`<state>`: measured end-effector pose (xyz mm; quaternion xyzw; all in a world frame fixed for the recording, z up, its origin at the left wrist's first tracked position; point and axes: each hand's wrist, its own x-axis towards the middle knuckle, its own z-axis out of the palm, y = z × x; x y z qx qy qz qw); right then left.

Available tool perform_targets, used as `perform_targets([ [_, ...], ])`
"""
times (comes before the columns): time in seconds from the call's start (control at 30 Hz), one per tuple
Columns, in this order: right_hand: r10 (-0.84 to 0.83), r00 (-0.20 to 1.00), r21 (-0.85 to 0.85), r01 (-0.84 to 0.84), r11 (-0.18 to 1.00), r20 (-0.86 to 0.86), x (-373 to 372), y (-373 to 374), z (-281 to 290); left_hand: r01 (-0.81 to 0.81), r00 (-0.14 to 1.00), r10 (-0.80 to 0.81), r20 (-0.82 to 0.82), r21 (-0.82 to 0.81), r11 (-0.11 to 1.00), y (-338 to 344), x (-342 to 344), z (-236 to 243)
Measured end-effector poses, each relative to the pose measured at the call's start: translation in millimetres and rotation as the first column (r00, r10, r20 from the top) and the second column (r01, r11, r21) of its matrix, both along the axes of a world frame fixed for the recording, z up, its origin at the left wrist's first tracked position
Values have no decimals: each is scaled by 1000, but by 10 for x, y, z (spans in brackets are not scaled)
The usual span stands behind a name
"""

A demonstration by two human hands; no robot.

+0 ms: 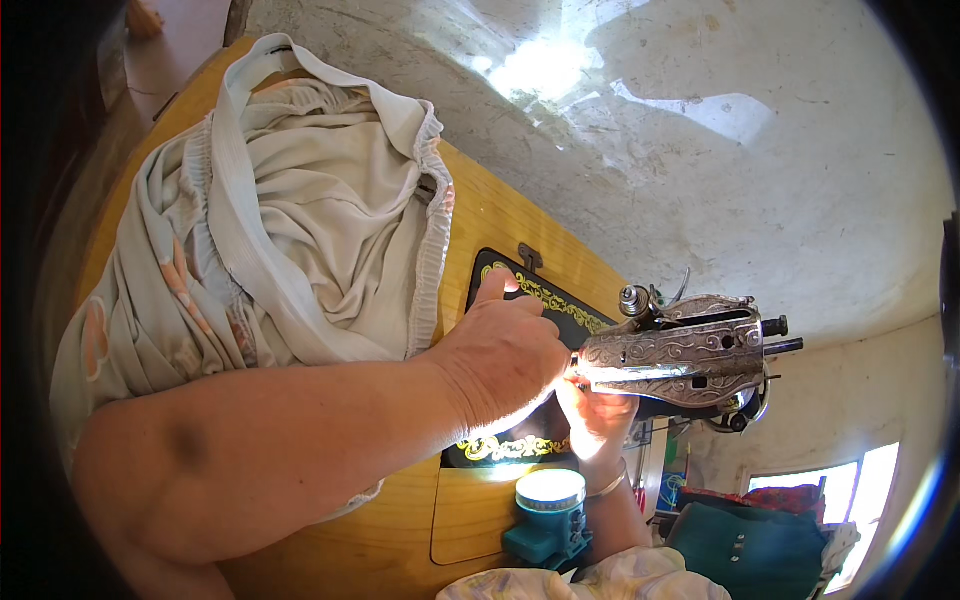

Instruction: Operating a sewing machine to stitch fabric.

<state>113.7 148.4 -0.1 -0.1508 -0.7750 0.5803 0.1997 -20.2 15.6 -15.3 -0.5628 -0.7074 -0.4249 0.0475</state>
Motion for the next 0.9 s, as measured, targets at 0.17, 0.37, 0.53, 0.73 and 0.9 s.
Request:
perform_targets([
  [0.17, -13, 999, -30, 12, 999, -31, 17, 52, -34, 7, 1000, -7, 22, 17, 1000, 30, 5, 6],
  [0.37, -25, 1000, -37, 26, 999, 12, 10, 31, -13, -15, 1000, 13, 24, 77, 997, 32, 1, -33],
  [0.53, -50, 999, -54, 51, 997, 15, 23, 25, -17, -28, 999, 24, 36, 108, 994, 37, 9, -38],
  [0.73, -56, 998, -17, 56, 998, 19, 21, 21, -14, -30, 999, 26, 40, 105, 994, 39, 9, -39],
  [0.9, -67, 998, -15, 67, 998, 14, 33, 32, -35, -14, 998, 7, 57, 109, 994, 28, 11, -29],
])
